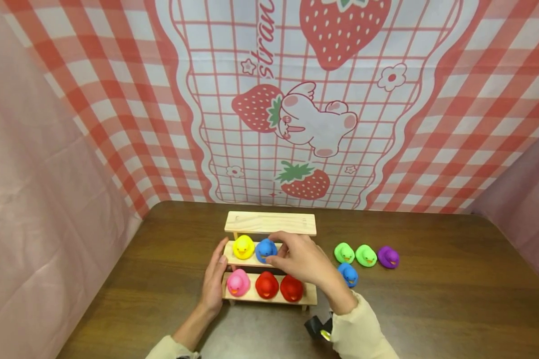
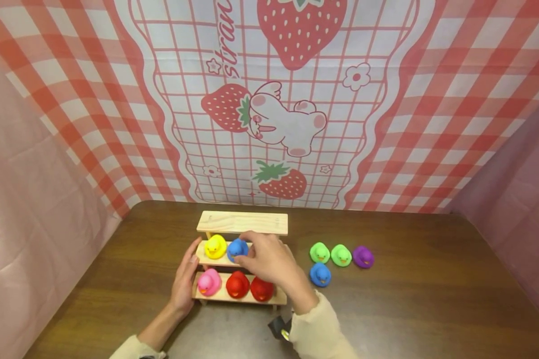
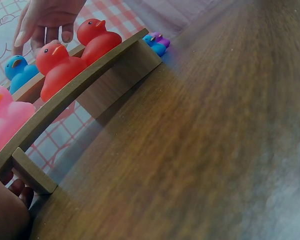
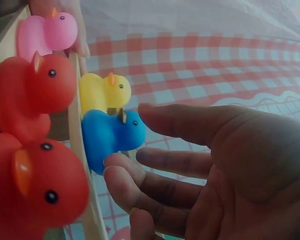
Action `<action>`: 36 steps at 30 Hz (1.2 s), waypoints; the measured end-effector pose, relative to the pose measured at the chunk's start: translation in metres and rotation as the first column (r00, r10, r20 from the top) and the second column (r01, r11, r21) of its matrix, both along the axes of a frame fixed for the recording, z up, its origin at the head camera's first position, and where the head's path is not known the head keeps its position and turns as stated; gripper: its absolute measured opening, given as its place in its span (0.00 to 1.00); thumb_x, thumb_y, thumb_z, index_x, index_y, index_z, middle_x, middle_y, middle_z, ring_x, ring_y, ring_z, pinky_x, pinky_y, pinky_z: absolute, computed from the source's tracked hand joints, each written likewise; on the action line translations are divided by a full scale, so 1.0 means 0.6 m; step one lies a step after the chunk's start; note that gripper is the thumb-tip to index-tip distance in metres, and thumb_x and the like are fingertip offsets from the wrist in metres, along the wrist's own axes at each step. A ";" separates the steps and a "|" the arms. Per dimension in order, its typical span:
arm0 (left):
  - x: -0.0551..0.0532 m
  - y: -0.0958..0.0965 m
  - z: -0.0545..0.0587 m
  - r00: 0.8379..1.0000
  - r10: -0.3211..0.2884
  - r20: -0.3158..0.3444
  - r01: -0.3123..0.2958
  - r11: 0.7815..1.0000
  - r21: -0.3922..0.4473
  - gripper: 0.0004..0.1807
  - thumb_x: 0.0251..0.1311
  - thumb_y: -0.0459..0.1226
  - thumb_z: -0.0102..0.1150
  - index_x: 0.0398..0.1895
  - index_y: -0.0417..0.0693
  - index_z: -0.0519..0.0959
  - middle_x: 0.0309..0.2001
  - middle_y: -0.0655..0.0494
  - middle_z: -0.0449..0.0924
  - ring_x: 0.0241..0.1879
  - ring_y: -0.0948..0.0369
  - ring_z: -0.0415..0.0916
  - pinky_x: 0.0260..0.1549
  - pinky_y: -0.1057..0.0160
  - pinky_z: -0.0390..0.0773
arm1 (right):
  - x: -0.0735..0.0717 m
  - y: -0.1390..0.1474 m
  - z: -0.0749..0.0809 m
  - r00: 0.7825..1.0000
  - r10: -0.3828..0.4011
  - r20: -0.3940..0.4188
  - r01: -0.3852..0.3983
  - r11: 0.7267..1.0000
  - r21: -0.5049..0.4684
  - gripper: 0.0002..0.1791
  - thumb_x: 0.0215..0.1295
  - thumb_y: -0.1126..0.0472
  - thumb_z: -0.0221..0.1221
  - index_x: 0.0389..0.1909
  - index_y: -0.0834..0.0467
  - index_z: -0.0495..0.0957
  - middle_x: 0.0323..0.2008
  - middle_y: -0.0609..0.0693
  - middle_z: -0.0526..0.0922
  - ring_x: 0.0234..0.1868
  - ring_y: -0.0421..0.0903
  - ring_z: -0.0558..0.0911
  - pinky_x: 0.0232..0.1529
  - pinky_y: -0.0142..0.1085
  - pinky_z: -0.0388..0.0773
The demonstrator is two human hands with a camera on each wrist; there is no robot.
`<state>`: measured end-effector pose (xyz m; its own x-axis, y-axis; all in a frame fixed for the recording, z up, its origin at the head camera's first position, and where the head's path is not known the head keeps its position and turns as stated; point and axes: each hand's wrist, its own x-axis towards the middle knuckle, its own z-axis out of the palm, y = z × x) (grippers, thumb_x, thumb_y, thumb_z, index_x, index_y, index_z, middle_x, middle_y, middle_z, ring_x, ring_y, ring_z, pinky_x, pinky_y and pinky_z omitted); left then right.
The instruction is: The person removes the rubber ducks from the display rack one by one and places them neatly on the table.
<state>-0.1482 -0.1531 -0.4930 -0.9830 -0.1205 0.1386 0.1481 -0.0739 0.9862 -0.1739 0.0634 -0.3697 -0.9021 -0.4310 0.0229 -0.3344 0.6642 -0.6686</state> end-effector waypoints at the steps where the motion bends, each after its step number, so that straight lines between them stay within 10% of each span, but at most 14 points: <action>1: 0.000 0.000 0.000 1.000 0.000 0.001 0.000 1.000 -0.001 0.27 0.79 0.40 0.35 0.77 0.43 0.57 0.43 0.64 0.73 0.40 0.68 0.71 0.53 0.73 0.67 | 0.000 -0.002 -0.001 1.000 -0.004 0.006 0.004 1.000 0.002 0.22 0.61 0.55 0.69 0.56 0.53 0.80 0.27 0.43 0.82 0.26 0.38 0.78 0.23 0.34 0.73; 36: 0.000 -0.003 -0.001 1.000 -0.003 0.004 0.003 1.000 -0.026 0.27 0.78 0.41 0.35 0.77 0.45 0.57 0.43 0.63 0.72 0.37 0.68 0.71 0.46 0.71 0.70 | 0.004 -0.029 -0.019 0.984 -0.062 -0.165 0.083 0.989 0.122 0.18 0.61 0.48 0.69 0.48 0.51 0.83 0.16 0.42 0.74 0.18 0.37 0.71 0.17 0.33 0.66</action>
<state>-0.1482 -0.1549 -0.4934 -0.9839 -0.1139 0.1378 0.1441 -0.0486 0.9884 -0.1713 0.0461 -0.3808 -0.9202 -0.3730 0.1185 -0.3777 0.7671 -0.5185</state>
